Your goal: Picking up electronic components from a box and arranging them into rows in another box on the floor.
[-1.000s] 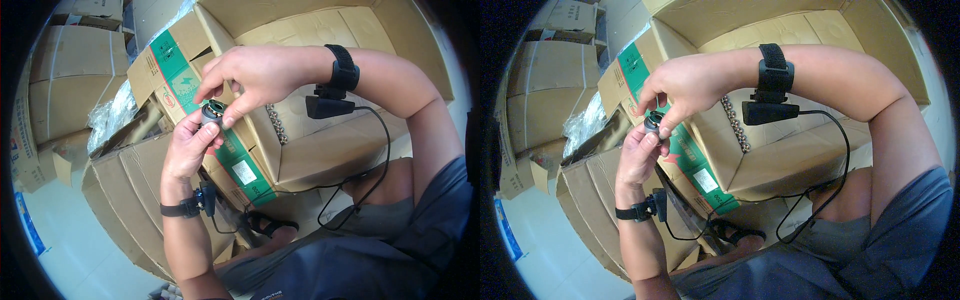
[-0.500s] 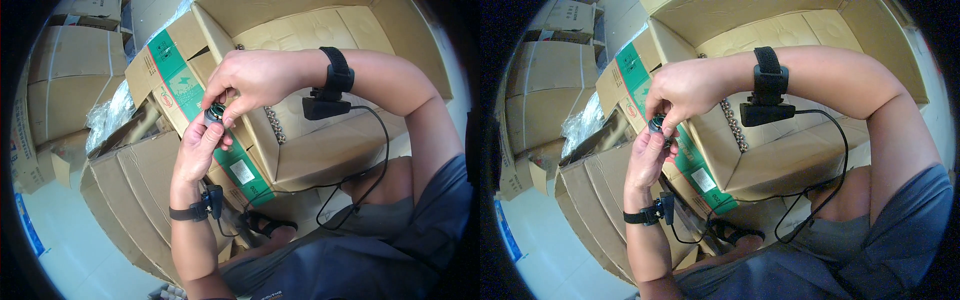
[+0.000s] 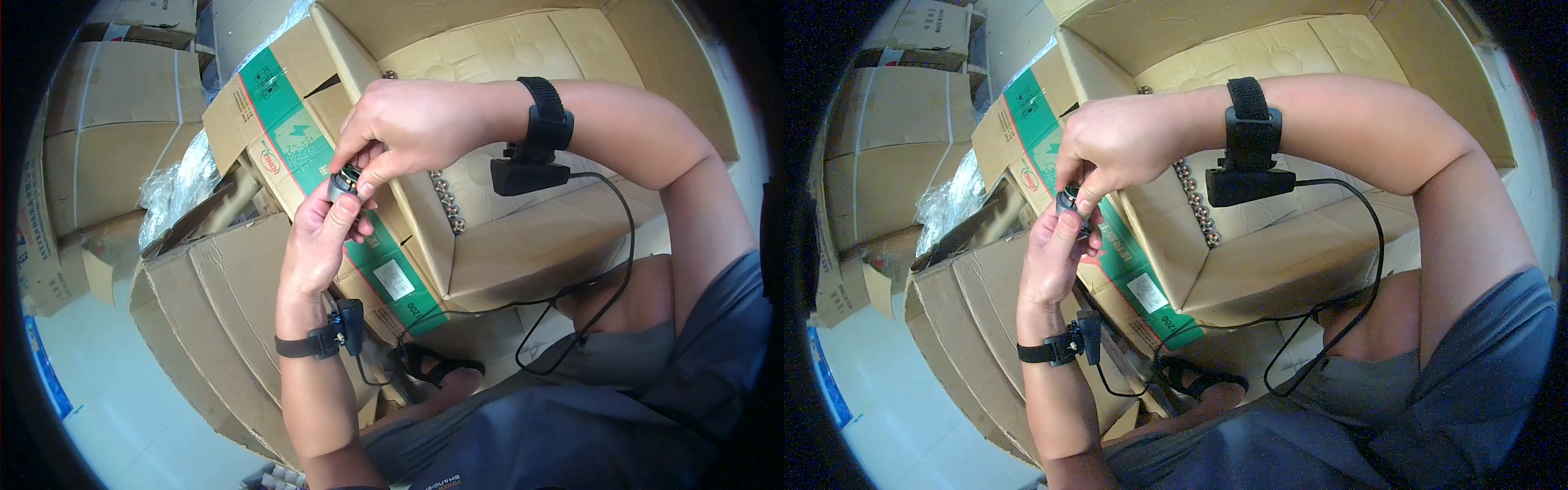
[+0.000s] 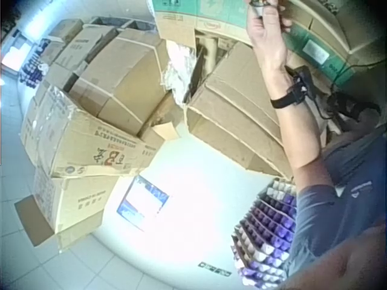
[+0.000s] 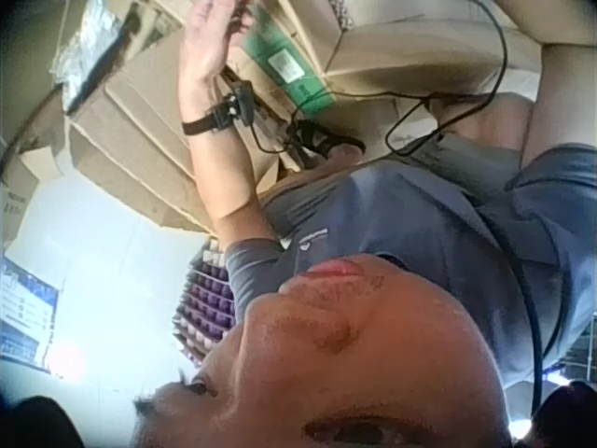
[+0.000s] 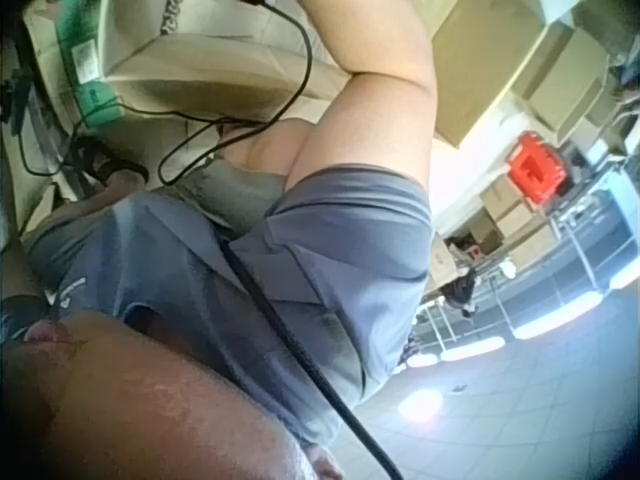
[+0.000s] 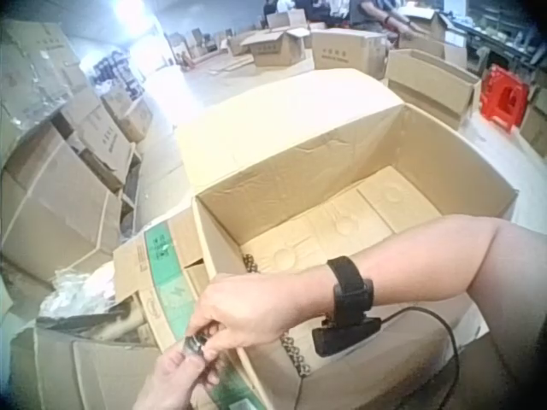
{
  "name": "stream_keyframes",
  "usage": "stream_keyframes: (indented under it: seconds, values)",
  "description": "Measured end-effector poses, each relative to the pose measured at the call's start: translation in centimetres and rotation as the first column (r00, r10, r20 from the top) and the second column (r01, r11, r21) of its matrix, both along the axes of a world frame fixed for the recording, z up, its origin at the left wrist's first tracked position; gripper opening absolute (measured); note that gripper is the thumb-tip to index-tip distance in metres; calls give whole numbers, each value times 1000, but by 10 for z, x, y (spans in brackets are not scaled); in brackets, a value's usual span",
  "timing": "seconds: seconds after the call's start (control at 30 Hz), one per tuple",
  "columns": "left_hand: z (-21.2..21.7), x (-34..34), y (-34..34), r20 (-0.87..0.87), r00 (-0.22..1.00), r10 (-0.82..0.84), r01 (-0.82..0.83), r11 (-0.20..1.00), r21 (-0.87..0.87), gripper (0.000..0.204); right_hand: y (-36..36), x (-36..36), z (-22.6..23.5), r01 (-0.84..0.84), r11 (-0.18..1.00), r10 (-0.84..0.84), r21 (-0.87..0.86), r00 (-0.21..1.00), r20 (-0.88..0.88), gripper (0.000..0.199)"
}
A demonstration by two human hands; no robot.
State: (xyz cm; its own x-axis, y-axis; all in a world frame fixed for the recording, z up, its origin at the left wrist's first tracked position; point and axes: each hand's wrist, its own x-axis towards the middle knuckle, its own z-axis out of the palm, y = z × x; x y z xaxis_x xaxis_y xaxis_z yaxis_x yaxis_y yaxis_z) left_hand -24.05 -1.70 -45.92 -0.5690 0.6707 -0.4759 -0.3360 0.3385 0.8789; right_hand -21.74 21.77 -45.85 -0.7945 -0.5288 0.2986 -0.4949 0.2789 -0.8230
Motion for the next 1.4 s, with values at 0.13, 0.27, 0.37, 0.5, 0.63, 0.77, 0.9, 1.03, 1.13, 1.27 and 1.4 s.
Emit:
stream_keyframes:
  seconds: [0.13,0.27,0.37,0.5,0.63,0.77,0.9,1.03,1.13,1.27,1.4]
  values:
    - [4,-1,2,-109,994,-6,-3,996,-84,41,-1,-1,-5,46,999,-47,-10,995,-89,27]
    - [-4,2,-5,131,990,52,-73,984,162,43,-5,0,1,20,999,-23,-29,995,-99,29]
    - [-11,-1,-12,178,984,22,-65,969,238,48,-9,-2,6,7,1000,-7,-4,1000,-1,28]
    - [-10,0,-11,310,950,21,-104,962,254,57,-7,3,6,13,999,-6,-51,989,145,32]
    - [-6,7,-2,393,916,84,-213,930,299,57,-9,1,-2,32,997,-35,-77,999,-33,42]
    - [-1,6,4,229,963,138,-172,976,136,51,-11,1,-3,62,996,-49,65,982,-182,41]
    - [-7,4,3,50,981,186,-186,982,-10,44,-12,5,1,121,976,-73,183,966,-249,39]
    - [-8,9,4,162,961,225,-244,964,110,41,-13,4,0,81,980,-49,179,984,-173,42]
    - [-3,13,4,232,942,244,-285,945,161,42,-15,3,0,44,991,-31,129,994,-100,42]
    - [2,12,15,101,946,308,-311,950,18,39,-13,7,1,147,962,-102,230,975,-196,43]
    - [-4,7,10,-123,953,275,-286,954,-85,38,-16,10,2,205,920,-130,333,963,-235,44]
